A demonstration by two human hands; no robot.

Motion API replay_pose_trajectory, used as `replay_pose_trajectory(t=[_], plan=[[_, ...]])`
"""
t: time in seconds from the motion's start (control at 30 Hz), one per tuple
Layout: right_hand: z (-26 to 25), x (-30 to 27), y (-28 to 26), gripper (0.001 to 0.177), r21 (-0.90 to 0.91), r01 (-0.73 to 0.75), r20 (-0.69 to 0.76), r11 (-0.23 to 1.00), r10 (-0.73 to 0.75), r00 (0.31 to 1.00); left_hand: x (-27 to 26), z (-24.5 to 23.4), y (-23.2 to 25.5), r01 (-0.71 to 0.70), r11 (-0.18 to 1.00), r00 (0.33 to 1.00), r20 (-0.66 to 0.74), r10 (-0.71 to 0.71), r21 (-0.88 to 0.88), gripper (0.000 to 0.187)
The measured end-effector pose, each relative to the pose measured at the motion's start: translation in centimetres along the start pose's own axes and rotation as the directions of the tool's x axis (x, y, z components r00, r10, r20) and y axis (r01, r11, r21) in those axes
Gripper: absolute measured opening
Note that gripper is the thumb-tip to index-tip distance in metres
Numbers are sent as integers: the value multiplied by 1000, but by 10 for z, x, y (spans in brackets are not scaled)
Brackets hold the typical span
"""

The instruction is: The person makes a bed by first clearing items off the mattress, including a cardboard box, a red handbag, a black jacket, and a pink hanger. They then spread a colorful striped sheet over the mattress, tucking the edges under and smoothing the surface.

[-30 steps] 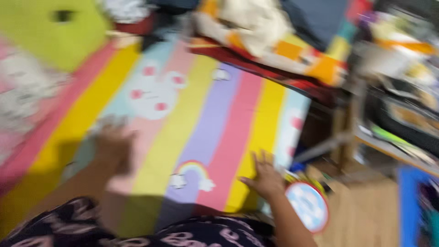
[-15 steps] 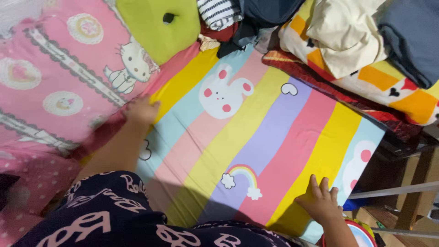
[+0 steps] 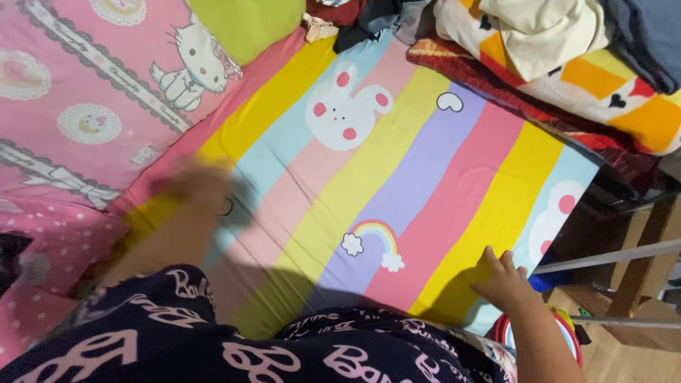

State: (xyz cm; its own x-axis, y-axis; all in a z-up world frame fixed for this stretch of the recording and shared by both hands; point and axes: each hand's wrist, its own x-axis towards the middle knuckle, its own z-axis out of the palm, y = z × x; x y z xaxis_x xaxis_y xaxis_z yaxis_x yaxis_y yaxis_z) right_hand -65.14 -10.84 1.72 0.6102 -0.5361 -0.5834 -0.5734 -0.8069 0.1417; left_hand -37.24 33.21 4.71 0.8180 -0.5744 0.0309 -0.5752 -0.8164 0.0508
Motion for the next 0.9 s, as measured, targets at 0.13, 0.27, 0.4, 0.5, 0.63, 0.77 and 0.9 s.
replay_pose_trajectory(t=[0.13, 0.27, 0.4, 0.5, 0.63, 0.77, 0.9], plan=[[-23, -30, -24, 110, 83, -80, 5, 993, 80, 997, -7, -9, -1, 46, 999, 998, 40, -46, 20, 79], [-36, -58, -42, 116, 81, -77, -44, 994, 81, 996, -4, -14, 7, 95, 995, 982, 159, -101, 42, 78], [-43, -80, -58, 118, 11, 53, -85, 999, -52, 995, -3, -14, 15, 88, 992, 985, 142, -100, 92, 85], [-51, -94, -60, 119, 67, 53, 24, 996, -55, 998, 8, -16, 15, 141, 985, 940, 298, -164, 97, 94], [-58, -98, -52, 113, 99, 83, 65, 992, -90, 994, 7, -2, 14, 136, 984, 929, 331, -167, 116, 100], [-76, -97, -44, 106, 146, 121, 142, 982, -142, 980, 17, 4, 14, 188, 977, 922, 325, -210, 97, 99], [-100, -86, -42, 105, 83, 120, 295, 989, -140, 945, 21, -1, 14, 230, 969, 897, 368, -245, 85, 99]])
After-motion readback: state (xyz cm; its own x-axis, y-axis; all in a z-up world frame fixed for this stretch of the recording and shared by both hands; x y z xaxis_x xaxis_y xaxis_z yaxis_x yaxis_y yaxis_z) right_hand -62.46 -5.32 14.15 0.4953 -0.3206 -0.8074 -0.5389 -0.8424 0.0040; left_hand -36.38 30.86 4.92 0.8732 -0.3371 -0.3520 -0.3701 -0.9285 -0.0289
